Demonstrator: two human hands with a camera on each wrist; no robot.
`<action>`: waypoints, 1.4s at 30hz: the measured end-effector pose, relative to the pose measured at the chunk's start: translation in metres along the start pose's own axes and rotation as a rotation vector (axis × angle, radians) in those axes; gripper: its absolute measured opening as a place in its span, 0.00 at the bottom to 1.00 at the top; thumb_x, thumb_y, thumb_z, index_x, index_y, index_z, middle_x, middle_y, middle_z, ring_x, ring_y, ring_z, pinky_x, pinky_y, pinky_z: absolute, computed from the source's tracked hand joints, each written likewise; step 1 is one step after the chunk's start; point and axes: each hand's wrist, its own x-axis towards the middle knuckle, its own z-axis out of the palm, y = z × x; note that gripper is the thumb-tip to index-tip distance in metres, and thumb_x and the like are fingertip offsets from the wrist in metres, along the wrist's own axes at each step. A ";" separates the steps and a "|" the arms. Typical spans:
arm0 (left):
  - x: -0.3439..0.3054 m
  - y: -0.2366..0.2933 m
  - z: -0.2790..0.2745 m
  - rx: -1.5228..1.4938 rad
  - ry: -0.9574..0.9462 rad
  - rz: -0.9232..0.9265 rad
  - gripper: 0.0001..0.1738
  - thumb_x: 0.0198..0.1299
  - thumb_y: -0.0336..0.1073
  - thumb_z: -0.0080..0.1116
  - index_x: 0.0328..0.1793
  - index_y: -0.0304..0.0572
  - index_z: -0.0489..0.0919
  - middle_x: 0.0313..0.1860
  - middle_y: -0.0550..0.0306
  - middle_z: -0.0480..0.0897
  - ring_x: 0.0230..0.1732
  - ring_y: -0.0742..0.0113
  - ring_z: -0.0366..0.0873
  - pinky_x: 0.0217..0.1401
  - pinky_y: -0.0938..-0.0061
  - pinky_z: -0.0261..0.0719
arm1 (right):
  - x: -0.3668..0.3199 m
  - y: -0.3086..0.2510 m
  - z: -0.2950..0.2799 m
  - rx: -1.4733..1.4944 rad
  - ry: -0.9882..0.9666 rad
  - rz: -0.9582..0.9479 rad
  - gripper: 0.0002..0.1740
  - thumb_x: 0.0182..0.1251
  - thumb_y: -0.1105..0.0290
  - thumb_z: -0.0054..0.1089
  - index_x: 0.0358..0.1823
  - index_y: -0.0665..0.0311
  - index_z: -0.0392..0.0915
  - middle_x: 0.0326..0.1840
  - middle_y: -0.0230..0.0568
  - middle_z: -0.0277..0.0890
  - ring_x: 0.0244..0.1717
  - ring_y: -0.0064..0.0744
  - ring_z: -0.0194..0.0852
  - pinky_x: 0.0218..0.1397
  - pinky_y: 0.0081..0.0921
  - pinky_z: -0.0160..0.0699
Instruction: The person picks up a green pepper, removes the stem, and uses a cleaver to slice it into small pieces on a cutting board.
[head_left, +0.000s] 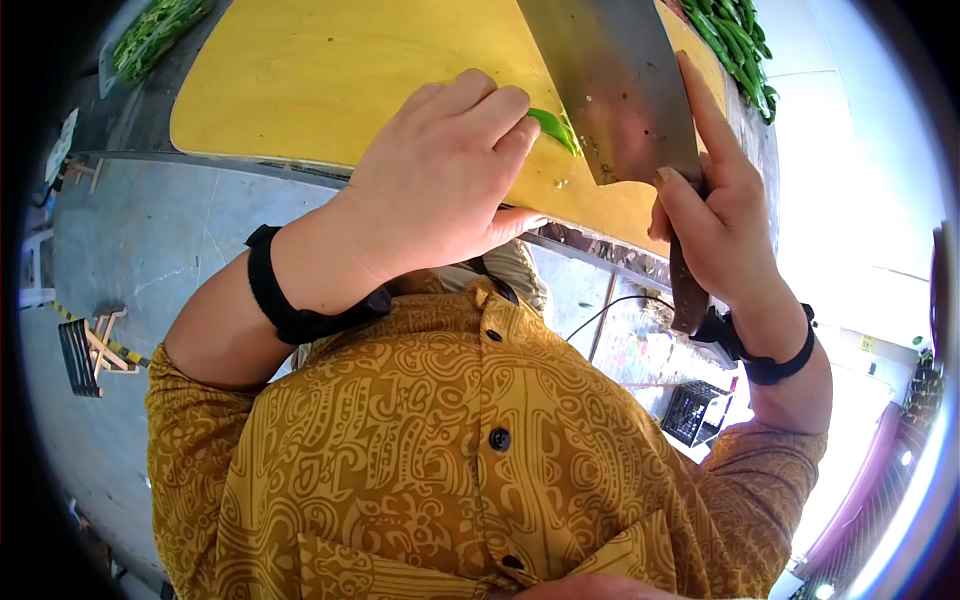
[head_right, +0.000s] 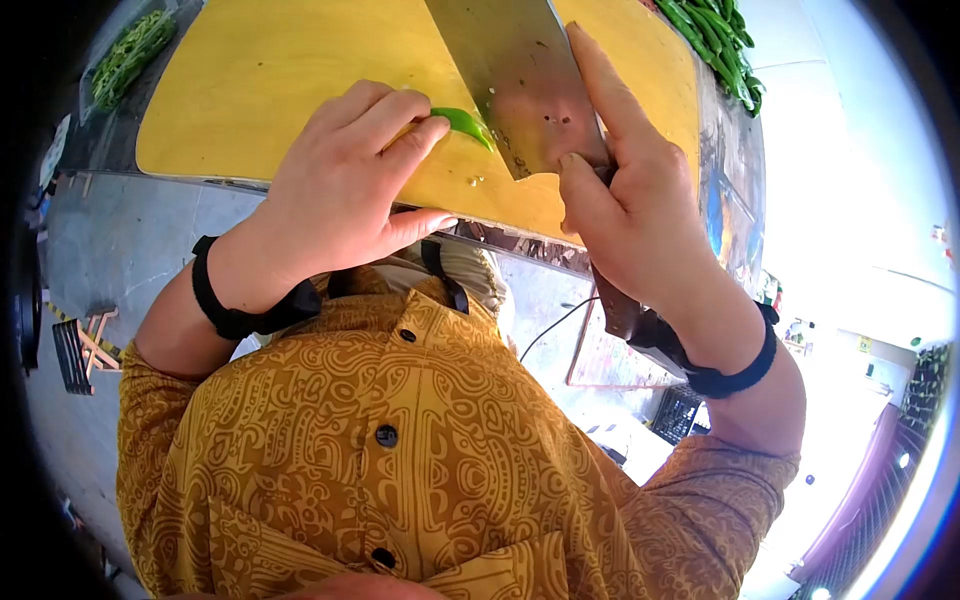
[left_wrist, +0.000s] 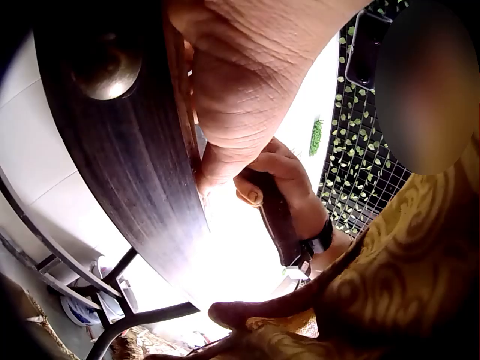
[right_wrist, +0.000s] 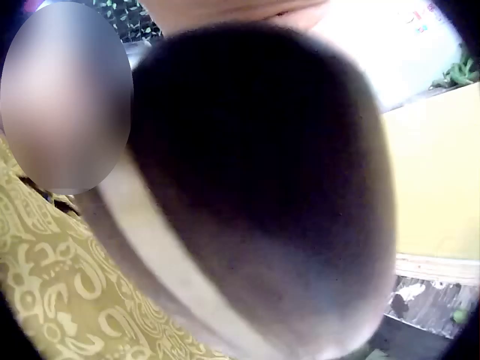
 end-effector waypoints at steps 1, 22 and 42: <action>0.000 0.000 0.000 0.000 0.002 0.000 0.35 0.39 0.46 0.76 0.54 0.36 0.77 0.52 0.54 0.74 0.53 0.54 0.73 0.55 0.62 0.74 | 0.000 -0.004 -0.002 -0.012 -0.007 -0.013 0.42 0.63 0.83 0.41 0.81 0.57 0.46 0.29 0.30 0.76 0.20 0.14 0.69 0.25 0.15 0.71; 0.002 0.000 -0.001 -0.028 0.008 -0.004 0.36 0.36 0.44 0.77 0.52 0.35 0.77 0.51 0.55 0.74 0.52 0.56 0.73 0.54 0.63 0.75 | 0.013 -0.010 -0.001 -0.277 -0.171 -0.077 0.39 0.65 0.83 0.40 0.79 0.62 0.49 0.30 0.30 0.76 0.20 0.14 0.69 0.26 0.15 0.72; -0.001 0.000 -0.001 0.002 0.009 0.002 0.35 0.41 0.47 0.76 0.54 0.36 0.77 0.52 0.54 0.74 0.54 0.55 0.72 0.55 0.62 0.75 | 0.009 -0.006 -0.002 -0.192 -0.083 -0.091 0.42 0.62 0.82 0.42 0.80 0.56 0.49 0.27 0.31 0.77 0.20 0.15 0.70 0.27 0.17 0.73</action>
